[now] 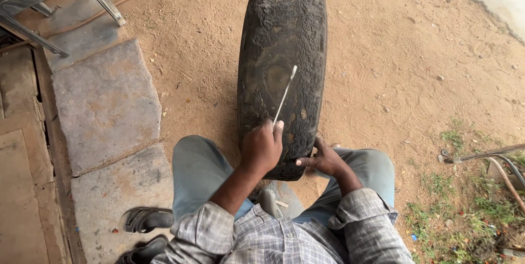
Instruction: Checking the surface of a motorcycle tire with a wrench.
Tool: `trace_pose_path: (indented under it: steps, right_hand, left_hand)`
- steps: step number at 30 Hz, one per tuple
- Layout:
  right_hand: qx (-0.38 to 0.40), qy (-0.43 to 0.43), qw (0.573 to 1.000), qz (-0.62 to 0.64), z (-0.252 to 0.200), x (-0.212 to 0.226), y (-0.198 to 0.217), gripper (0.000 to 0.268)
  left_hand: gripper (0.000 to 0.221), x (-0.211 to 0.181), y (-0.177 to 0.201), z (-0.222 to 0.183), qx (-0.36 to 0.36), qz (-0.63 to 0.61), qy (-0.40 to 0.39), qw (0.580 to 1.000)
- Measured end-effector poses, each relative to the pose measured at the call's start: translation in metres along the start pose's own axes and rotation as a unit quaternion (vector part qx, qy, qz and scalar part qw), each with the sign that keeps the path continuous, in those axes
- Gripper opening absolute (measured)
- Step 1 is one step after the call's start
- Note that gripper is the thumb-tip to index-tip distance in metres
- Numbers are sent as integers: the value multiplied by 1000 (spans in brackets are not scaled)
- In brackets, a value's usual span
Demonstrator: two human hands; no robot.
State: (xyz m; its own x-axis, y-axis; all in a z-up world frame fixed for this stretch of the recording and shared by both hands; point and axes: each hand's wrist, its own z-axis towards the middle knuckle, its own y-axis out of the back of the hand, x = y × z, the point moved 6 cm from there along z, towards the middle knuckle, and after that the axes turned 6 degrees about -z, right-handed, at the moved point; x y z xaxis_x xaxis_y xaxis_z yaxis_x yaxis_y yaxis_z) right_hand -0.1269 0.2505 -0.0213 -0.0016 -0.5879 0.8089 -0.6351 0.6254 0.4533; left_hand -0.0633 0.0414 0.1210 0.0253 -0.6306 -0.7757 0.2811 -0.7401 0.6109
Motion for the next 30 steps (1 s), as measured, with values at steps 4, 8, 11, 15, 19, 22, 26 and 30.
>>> trace_pose_path:
  steps: [4,8,11,15,19,22,26,30]
  right_hand:
    - [4,16,999,35,-2,0,-1,126]
    - [8,50,998,24,1,4,-1,127]
    - [6,53,998,27,-2,7,-1,127]
    - [11,26,1000,4,-3,2,-1,124]
    - [13,27,999,38,-1,6,-1,128]
    - [18,-3,1000,23,0,-1,-1,126]
    - [20,-40,999,-2,-2,5,0,129]
    - [11,6,999,-31,2,-10,-1,130]
  left_hand:
    - [35,-24,12,-8,-47,-57,-20,997]
    - [36,-9,-8,-1,28,12,5,1000]
    - [35,-23,1,-4,-16,-32,-34,999]
    - [33,-8,12,-6,-123,-201,-42,971]
    - [36,-1,43,-6,-154,-214,-66,963]
    - [41,41,30,5,2,-51,157,986]
    - [43,35,44,5,-27,-189,155,969]
    - [44,49,38,12,14,-90,153,984]
